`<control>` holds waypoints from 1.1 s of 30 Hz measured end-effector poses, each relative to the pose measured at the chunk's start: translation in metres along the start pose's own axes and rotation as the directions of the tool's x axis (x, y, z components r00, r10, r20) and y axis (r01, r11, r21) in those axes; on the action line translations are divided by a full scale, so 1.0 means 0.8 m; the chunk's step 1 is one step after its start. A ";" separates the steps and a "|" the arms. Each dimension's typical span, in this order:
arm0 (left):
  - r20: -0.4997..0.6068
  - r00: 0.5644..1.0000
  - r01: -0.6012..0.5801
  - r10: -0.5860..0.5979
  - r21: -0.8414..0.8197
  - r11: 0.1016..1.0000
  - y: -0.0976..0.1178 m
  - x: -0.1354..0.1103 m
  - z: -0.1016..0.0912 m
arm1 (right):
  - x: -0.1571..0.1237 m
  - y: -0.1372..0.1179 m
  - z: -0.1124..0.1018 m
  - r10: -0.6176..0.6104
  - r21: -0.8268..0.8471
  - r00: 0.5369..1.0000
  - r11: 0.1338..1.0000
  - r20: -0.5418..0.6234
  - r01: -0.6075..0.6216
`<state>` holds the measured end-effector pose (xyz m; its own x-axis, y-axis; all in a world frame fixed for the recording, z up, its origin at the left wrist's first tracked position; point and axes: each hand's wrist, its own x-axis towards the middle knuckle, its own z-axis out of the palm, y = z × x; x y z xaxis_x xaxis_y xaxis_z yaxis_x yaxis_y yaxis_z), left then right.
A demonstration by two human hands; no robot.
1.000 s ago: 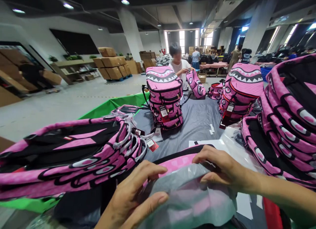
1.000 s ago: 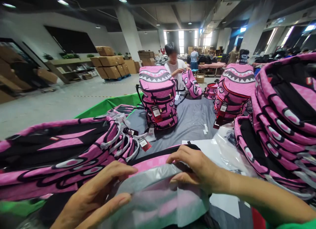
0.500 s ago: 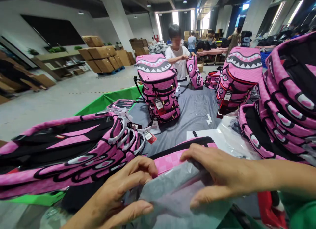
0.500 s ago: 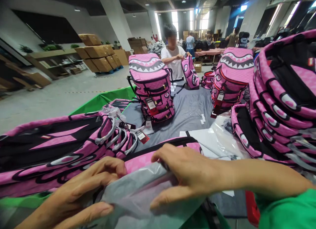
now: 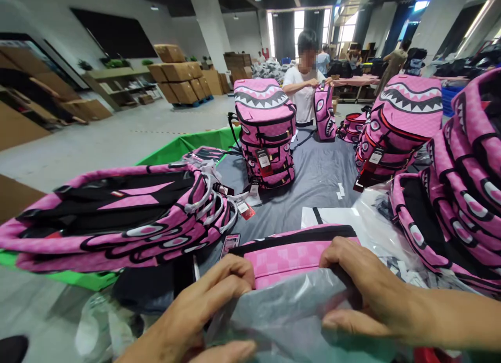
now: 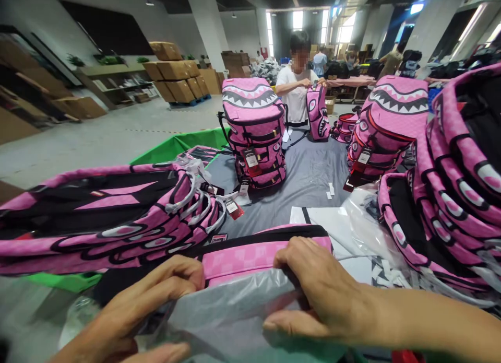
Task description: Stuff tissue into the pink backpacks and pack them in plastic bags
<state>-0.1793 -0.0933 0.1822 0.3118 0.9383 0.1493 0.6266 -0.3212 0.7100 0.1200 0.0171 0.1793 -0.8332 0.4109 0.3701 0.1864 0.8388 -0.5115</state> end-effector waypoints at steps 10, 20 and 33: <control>0.059 0.995 0.093 -0.082 -0.213 0.973 0.005 0.066 -0.011 | 0.061 0.062 -0.030 0.192 0.349 0.944 0.894 0.267 -0.281; -0.364 0.930 0.087 0.047 0.342 0.936 -0.022 0.119 0.011 | 0.080 0.071 -0.014 0.174 -0.024 0.982 0.984 -0.069 -0.176; 0.012 0.991 -0.130 0.132 -0.109 0.985 -0.018 0.112 -0.027 | 0.068 0.079 -0.018 0.244 0.082 0.961 0.968 -0.127 -0.235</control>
<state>-0.1759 -0.0015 0.2005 0.4006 0.8860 0.2337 0.4990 -0.4248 0.7554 0.0945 0.0976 0.1784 -0.6893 0.6453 0.3293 0.3341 0.6865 -0.6458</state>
